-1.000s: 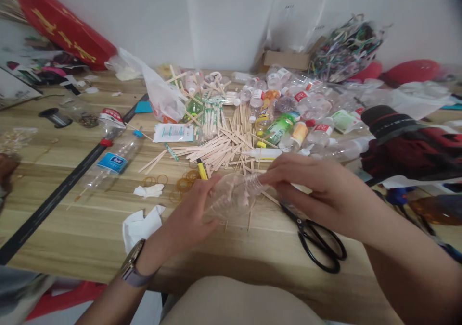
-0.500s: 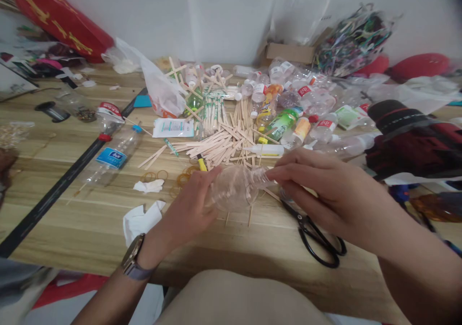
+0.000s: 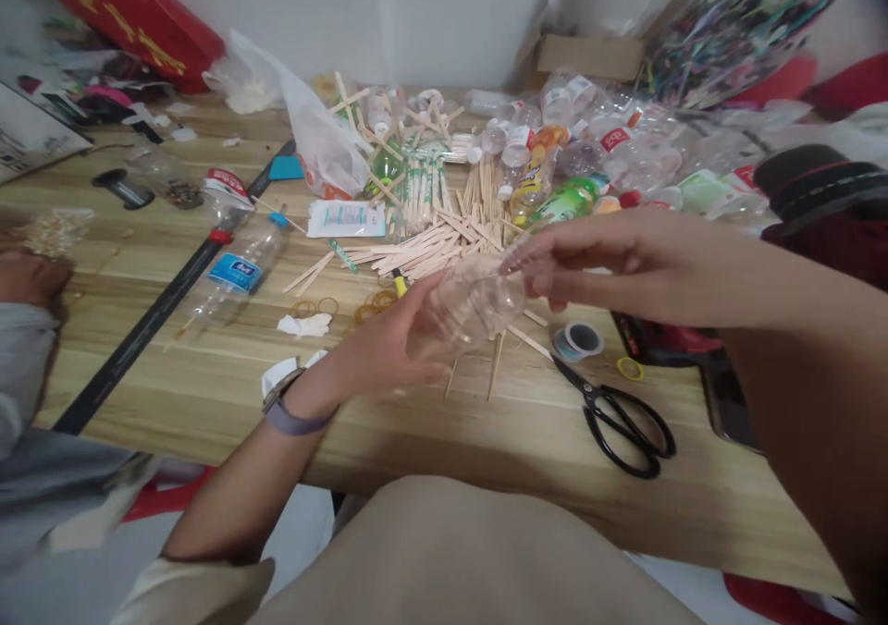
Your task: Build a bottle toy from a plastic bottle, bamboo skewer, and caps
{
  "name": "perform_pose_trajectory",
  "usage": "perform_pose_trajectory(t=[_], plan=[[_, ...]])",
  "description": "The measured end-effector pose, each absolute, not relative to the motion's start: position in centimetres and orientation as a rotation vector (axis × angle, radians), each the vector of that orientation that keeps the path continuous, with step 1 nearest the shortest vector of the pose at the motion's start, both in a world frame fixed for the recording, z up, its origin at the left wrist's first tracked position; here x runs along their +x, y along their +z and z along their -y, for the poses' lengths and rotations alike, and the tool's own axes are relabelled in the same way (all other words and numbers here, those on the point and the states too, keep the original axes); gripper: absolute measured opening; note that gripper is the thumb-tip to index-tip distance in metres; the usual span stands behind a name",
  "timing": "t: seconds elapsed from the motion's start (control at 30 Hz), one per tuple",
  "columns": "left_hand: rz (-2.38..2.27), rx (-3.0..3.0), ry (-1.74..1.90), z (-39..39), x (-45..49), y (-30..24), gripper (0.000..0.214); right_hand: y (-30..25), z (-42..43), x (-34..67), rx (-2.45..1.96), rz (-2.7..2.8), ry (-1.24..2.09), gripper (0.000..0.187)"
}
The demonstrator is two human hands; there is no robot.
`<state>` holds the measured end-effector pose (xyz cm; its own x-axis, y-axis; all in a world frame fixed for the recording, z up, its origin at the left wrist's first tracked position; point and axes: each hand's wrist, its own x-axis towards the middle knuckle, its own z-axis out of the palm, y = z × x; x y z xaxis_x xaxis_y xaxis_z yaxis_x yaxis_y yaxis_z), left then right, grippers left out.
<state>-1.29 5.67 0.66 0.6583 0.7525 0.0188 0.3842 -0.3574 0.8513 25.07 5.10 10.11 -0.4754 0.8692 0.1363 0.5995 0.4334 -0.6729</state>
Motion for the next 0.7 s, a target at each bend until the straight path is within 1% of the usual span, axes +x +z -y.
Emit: perform_pose_trajectory(t=[0.1,0.2,0.37,0.5,0.57,0.7], plan=[[-0.886,1.918,0.493,-6.0,-1.5,1.3,0.106,10.4,-5.7,25.3,-1.183,2.350,0.834,0.028],[-0.839,1.873,0.486,-6.1,-1.6,1.6,0.108,10.5,-5.8,25.4,-1.171,2.300,0.767,0.027],[-0.748,1.771,0.506,-6.1,-1.6,1.2,0.106,10.6,-5.4,25.2,-1.179,2.233,0.703,0.021],[-0.746,1.768,0.557,-6.2,-1.6,0.4,0.105,10.9,-4.9,25.0,-1.204,2.168,0.684,0.022],[-0.801,1.826,0.574,-6.2,-1.6,0.1,0.103,11.0,-4.7,25.0,-1.204,2.159,0.626,0.023],[-0.889,1.944,0.650,-5.9,-1.3,-0.3,0.091,11.1,-3.9,25.0,-1.229,2.143,0.563,0.030]])
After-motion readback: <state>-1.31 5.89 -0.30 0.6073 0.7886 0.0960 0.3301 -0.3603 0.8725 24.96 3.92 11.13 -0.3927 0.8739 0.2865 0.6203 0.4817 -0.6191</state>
